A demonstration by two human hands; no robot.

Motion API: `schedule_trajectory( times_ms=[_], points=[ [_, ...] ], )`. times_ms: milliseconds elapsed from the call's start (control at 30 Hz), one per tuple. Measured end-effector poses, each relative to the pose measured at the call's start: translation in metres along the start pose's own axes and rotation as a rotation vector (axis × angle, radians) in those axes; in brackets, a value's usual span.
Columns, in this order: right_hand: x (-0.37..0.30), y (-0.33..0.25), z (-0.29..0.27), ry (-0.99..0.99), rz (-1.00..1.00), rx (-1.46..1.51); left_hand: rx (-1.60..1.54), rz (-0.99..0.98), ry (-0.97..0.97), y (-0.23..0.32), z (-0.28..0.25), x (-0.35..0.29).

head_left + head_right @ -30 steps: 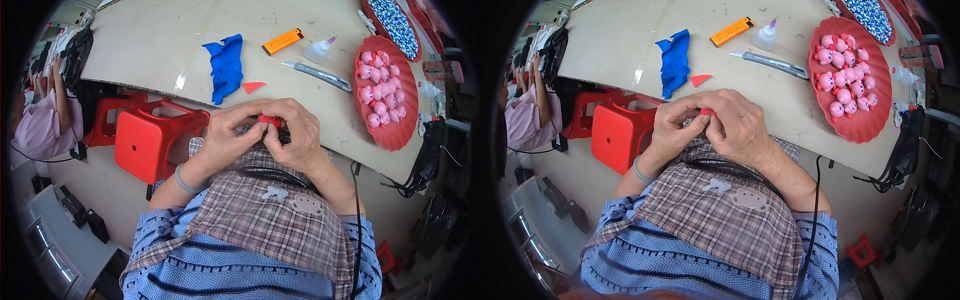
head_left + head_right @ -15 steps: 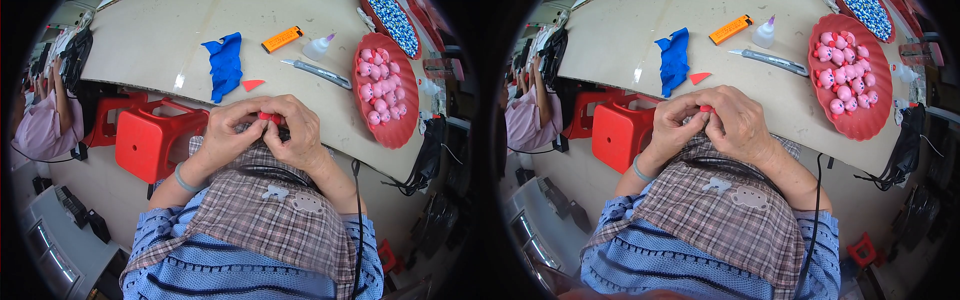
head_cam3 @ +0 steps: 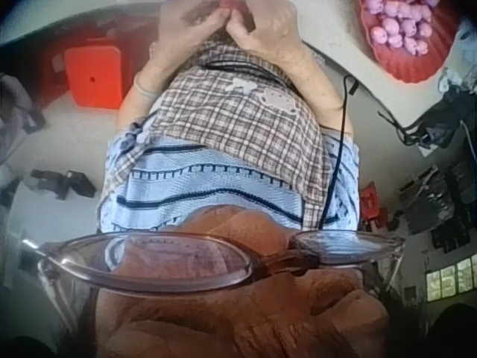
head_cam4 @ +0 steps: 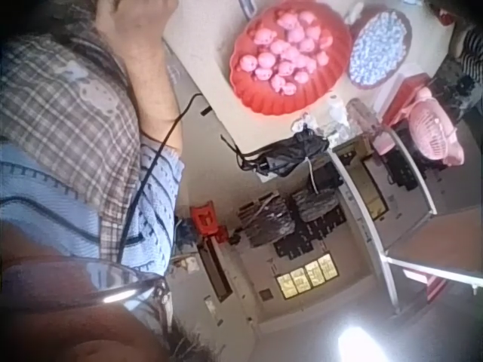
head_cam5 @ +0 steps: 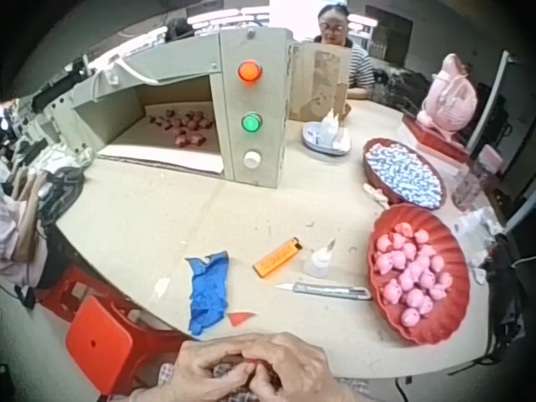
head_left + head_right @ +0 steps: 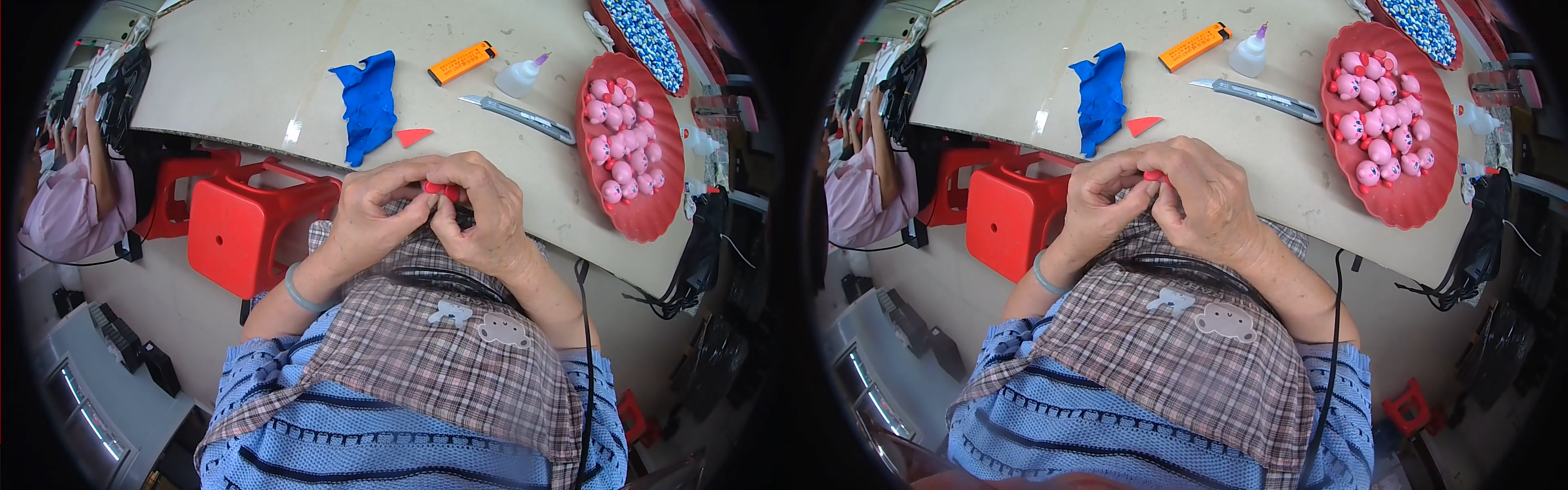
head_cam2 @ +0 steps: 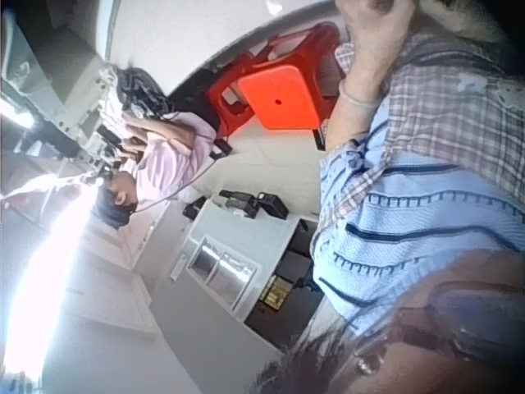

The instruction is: The person assembles toy figurines by applying glue from a bottle onto the figurine bodies and attaching small components to them by hand.

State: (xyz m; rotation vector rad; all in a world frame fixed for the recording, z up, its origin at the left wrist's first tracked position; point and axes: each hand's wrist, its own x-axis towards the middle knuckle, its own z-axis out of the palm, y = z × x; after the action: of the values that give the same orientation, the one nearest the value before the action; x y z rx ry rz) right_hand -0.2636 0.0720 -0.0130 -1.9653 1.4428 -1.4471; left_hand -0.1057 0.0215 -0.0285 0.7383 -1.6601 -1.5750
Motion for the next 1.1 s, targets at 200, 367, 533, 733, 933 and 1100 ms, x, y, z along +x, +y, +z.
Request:
schedule_trajectory(
  times_ms=[200,367,533,733,933,1100],
  points=[
    [0.000,0.000,0.001,0.004,-0.004,0.003,0.015,-0.002,-0.005,0.001,-0.001,0.000],
    [0.000,-0.001,0.003,0.009,-0.011,0.000,0.018,0.003,0.000,0.001,-0.002,-0.001],
    [0.001,0.000,0.003,0.011,-0.024,-0.004,0.016,-0.003,-0.001,0.002,-0.002,-0.001],
    [0.000,0.004,-0.004,-0.024,-0.037,-0.032,0.021,0.008,-0.007,0.003,0.003,0.003],
    [0.001,0.002,-0.005,0.014,-0.056,-0.033,0.113,-0.121,-0.017,0.013,0.000,0.001],
    [-0.002,0.001,0.002,0.026,-0.054,-0.026,-0.012,-0.124,0.012,0.003,-0.007,-0.009]
  ],
)
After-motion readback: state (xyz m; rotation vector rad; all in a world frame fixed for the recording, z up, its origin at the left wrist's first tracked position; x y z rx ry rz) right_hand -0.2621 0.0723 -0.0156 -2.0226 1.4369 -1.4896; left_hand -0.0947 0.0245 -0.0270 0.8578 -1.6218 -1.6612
